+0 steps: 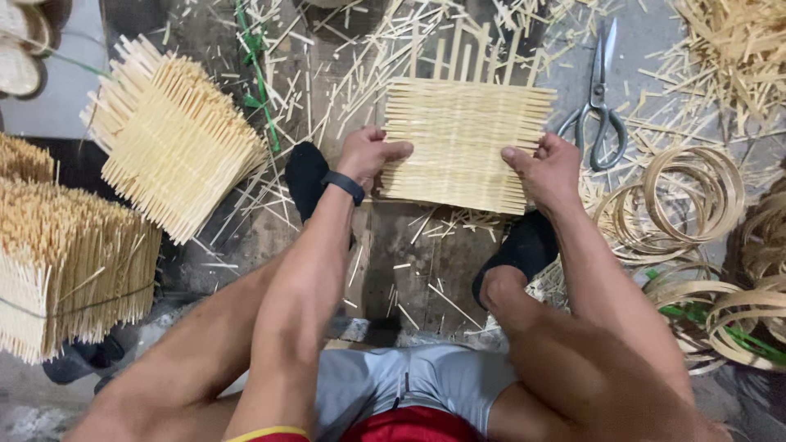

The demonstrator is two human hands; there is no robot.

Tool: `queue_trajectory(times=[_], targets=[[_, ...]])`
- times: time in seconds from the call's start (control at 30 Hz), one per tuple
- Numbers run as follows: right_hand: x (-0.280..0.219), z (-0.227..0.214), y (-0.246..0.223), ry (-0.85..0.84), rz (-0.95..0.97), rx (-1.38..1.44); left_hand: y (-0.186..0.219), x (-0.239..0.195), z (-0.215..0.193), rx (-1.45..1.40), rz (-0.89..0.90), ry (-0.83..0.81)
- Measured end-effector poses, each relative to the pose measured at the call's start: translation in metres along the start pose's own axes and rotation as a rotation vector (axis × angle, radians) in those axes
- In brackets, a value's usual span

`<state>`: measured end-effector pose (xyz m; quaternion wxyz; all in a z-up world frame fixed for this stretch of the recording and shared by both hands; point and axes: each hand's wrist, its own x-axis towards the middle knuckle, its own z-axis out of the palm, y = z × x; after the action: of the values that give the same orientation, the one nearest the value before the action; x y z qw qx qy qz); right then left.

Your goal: The person sits on the floor and repeatedly assembles small round bamboo trays. They place a woven bamboo mat over a wooden mold, position a bamboo ring on top, and use shears to trim the excess mat material around the ring. The finished trays are set aside, and the process is repeated with new mats and rings.

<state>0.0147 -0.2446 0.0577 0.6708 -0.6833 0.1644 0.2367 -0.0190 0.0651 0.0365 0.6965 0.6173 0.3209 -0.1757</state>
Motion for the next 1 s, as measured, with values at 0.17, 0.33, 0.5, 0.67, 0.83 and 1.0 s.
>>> queue_trajectory(times=[0.17,0.33,0.5,0.67,0.83,1.0], targets=[[0.003,-0.005,0.015,-0.013,-0.001,0.061,-0.023,0.017,-0.014,0.081,-0.059,-0.024],[0.012,-0.037,0.034,0.035,-0.150,0.129,-0.010,0.020,-0.012,0.161,-0.052,-0.084],[-0.018,-0.167,0.016,0.512,-0.338,-0.541,0.019,0.000,-0.032,0.055,-0.040,0.157],[-0.061,-0.254,0.039,0.187,0.099,-1.152,0.048,-0.026,-0.054,-0.018,0.061,0.338],[-0.077,-0.269,0.080,0.282,-0.295,-1.166,0.050,-0.035,-0.063,-0.076,0.125,0.394],[-0.079,-0.284,0.077,0.311,-0.488,-1.234,0.054,-0.046,-0.061,-0.113,0.196,0.408]])
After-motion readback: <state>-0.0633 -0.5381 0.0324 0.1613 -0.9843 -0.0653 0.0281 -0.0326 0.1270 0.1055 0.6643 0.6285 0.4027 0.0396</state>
